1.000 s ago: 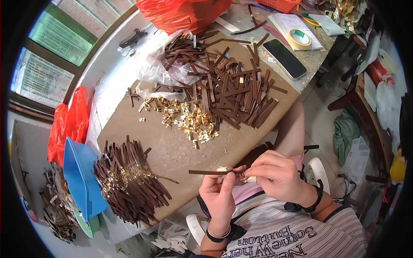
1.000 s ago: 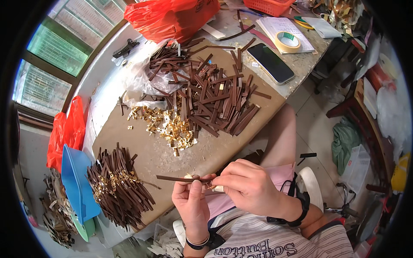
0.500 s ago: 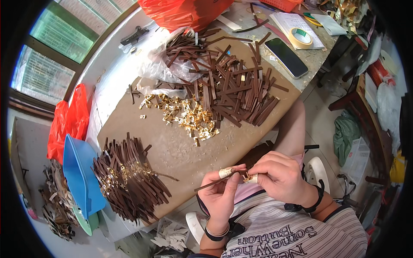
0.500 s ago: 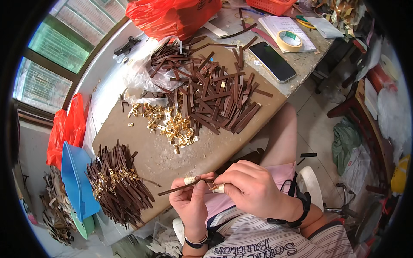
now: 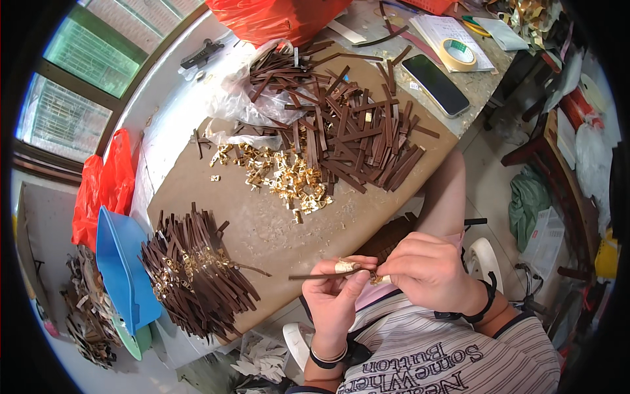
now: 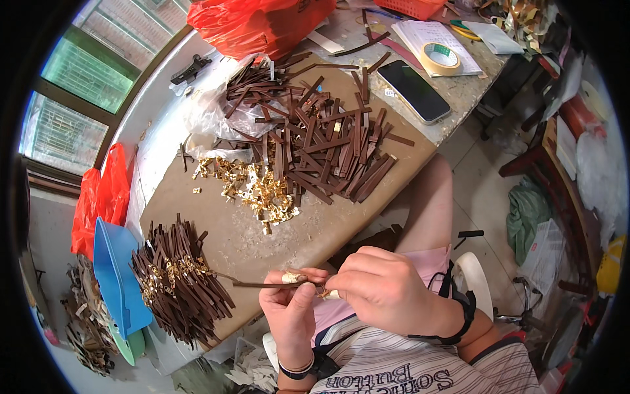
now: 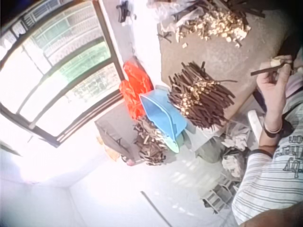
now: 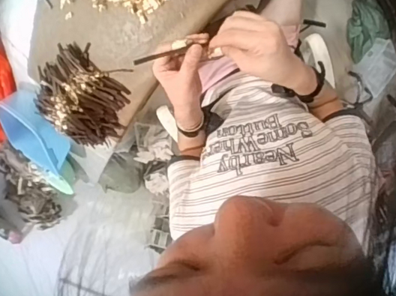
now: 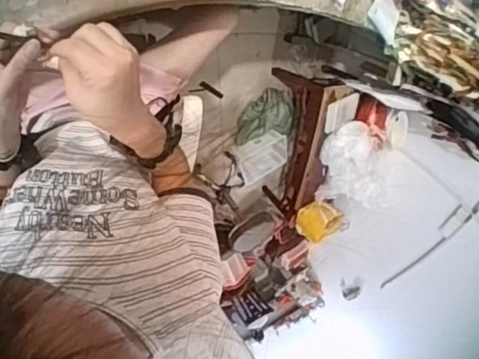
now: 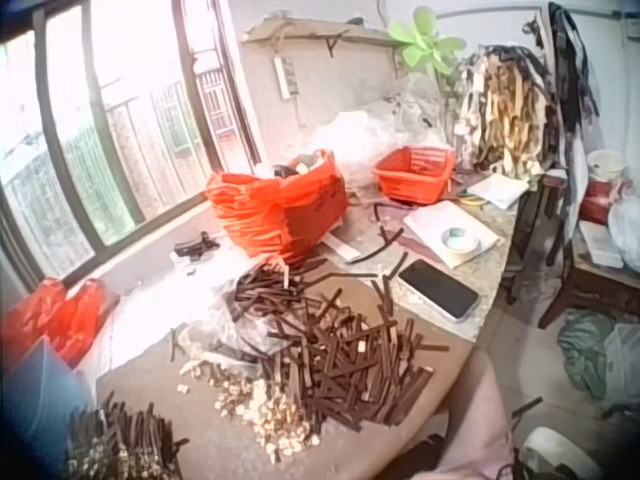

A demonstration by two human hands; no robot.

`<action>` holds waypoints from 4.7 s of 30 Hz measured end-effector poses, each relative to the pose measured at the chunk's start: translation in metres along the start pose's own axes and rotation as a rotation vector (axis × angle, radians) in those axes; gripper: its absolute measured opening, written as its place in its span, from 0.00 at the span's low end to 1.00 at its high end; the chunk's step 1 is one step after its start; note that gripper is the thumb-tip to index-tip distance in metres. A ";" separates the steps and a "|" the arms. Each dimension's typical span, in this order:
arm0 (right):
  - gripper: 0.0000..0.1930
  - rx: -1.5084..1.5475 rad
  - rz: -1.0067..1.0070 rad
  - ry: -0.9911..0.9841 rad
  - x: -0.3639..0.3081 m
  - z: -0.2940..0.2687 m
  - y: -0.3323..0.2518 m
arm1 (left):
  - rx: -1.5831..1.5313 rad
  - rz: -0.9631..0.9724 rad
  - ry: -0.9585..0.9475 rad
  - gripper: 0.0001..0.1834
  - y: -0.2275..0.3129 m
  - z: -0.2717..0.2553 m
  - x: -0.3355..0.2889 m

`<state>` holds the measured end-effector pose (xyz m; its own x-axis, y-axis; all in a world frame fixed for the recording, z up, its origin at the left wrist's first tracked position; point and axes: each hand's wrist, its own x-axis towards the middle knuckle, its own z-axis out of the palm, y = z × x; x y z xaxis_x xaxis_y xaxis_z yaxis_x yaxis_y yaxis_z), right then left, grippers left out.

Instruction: Assembling gold-colored buckles onto brown leather shoe straps at a manual workstation.

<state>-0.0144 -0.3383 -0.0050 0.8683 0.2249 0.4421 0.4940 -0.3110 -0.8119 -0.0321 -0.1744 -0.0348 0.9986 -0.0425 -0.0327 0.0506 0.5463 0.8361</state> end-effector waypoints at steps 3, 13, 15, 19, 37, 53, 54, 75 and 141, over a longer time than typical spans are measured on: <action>0.10 -0.008 0.011 -0.011 0.001 -0.001 -0.003 | 0.082 0.092 0.022 0.10 -0.001 0.005 -0.001; 0.09 0.026 0.083 -0.039 0.008 0.000 -0.005 | 0.161 0.067 0.150 0.06 0.009 0.007 -0.005; 0.08 0.025 0.093 -0.043 0.008 0.001 -0.004 | 0.155 0.068 0.111 0.04 0.009 0.003 -0.006; 0.09 0.024 0.126 -0.026 0.007 0.004 -0.003 | 0.204 0.075 0.077 0.04 0.012 0.005 -0.006; 0.16 -0.007 -0.139 0.070 0.006 0.007 -0.002 | 0.715 0.553 -0.014 0.09 0.015 0.004 -0.007; 0.08 0.685 0.488 -0.302 -0.001 0.003 0.007 | 1.381 0.937 -0.151 0.09 0.032 0.000 -0.004; 0.08 0.680 0.489 -0.298 -0.001 0.002 0.008 | 1.423 0.932 -0.211 0.10 0.034 0.001 -0.003; 0.07 0.897 0.633 -0.287 -0.008 0.000 0.016 | 0.251 -0.092 0.027 0.04 0.013 -0.004 0.010; 0.11 0.372 0.173 0.135 -0.009 -0.011 0.014 | 0.142 0.026 0.093 0.06 0.004 0.036 0.028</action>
<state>-0.0148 -0.3547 -0.0163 0.9471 0.0684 0.3134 0.3123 0.0266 -0.9496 -0.0043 -0.2033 -0.0122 0.9971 0.0516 -0.0553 0.0283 0.4226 0.9059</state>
